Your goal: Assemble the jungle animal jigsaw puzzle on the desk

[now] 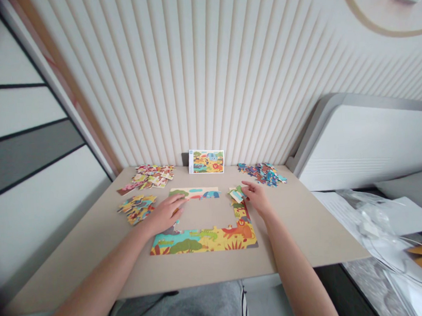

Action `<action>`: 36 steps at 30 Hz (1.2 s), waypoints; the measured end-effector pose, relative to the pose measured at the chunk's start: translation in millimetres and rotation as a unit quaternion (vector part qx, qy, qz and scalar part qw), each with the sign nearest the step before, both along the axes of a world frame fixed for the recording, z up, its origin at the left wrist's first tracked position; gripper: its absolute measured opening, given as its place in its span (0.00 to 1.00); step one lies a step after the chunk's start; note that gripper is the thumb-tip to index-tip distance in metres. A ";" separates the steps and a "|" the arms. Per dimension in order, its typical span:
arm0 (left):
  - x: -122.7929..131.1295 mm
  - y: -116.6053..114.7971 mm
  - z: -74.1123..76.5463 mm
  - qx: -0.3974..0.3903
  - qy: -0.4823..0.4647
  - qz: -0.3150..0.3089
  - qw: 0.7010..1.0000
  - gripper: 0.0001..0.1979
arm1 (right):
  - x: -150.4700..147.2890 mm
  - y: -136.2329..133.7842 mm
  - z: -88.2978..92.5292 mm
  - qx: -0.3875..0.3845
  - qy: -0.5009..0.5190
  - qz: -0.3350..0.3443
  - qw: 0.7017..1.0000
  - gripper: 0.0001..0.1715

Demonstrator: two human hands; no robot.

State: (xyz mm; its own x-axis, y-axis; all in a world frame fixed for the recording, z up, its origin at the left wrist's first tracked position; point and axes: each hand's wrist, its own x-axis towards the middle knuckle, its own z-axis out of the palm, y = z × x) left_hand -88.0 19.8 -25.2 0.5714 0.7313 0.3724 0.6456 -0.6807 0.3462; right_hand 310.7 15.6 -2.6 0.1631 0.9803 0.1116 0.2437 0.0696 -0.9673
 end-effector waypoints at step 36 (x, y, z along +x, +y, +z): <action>0.3 -1.9 1.4 0.002 0.011 0.001 1.000 0.22 | -22.0 30.3 3.0 0.144 -0.345 0.128 0.919 0.21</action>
